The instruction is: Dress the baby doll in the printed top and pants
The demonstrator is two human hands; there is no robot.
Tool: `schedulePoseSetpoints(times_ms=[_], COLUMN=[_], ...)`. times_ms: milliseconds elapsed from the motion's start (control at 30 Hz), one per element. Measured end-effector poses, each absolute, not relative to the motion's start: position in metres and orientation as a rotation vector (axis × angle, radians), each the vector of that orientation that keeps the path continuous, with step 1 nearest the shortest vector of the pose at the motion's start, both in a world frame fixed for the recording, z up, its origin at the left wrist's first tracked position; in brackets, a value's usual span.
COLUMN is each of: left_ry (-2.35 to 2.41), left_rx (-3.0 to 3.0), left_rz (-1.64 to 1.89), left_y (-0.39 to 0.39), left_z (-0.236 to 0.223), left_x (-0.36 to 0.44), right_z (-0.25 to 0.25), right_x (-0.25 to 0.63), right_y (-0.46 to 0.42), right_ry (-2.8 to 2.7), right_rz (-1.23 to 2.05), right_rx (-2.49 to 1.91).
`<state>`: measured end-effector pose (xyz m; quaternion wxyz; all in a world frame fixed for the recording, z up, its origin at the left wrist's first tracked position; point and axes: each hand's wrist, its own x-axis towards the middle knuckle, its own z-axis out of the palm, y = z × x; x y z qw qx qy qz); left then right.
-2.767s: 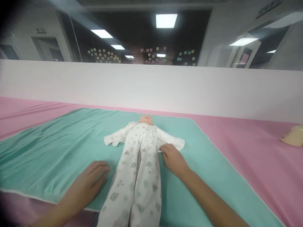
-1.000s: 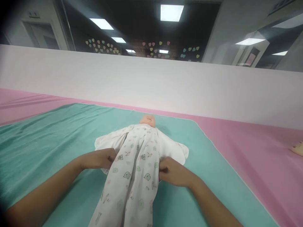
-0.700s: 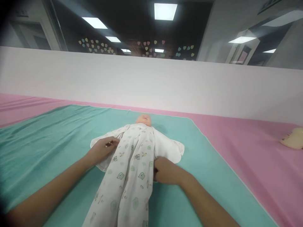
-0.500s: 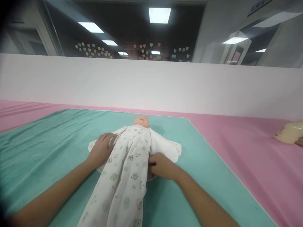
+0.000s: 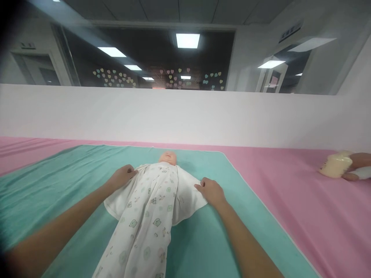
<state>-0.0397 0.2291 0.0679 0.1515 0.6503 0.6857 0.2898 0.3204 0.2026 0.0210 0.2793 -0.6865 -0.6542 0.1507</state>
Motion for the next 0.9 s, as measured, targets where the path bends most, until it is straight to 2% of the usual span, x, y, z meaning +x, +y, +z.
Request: schedulePoseSetpoints(times_ms=[167,333,400,500,600,700,833,900], left_ry=[1.389,0.93,0.889,1.126,1.395,1.334,1.261,1.24], left_rx=[1.561,1.631,1.649,1.722,1.84,1.933,1.994,1.991], left_rz=[0.956,0.755,0.873,1.077,1.128,1.114,1.052,1.096], left_y=[0.212,0.182,0.179,0.188,0.199,0.201,0.197,0.197], left_z=[0.129,0.162,0.155,0.121,0.075,0.041,0.029,0.027], left_x=[-0.012,0.021,0.023,0.017,0.012,0.012,0.01,0.006], right_z=[0.027,0.027,0.027,0.027,0.031,0.043,0.069,0.084], right_x=[0.313,0.304,0.302,0.3,0.295,0.278,0.228,0.202], right_y=[0.201,0.193,0.19,0.186,0.185,0.191,0.197,0.188], right_ry=[-1.508,-1.16,-1.084,-0.966,-0.849,-0.835,-0.9,-1.12], right_rz=[0.734,1.244,1.368,1.471,1.497,1.485,1.414,1.321], right_rx=[-1.436,-1.055,-0.954,-0.821,-0.757,-0.732,-0.737,-0.818])
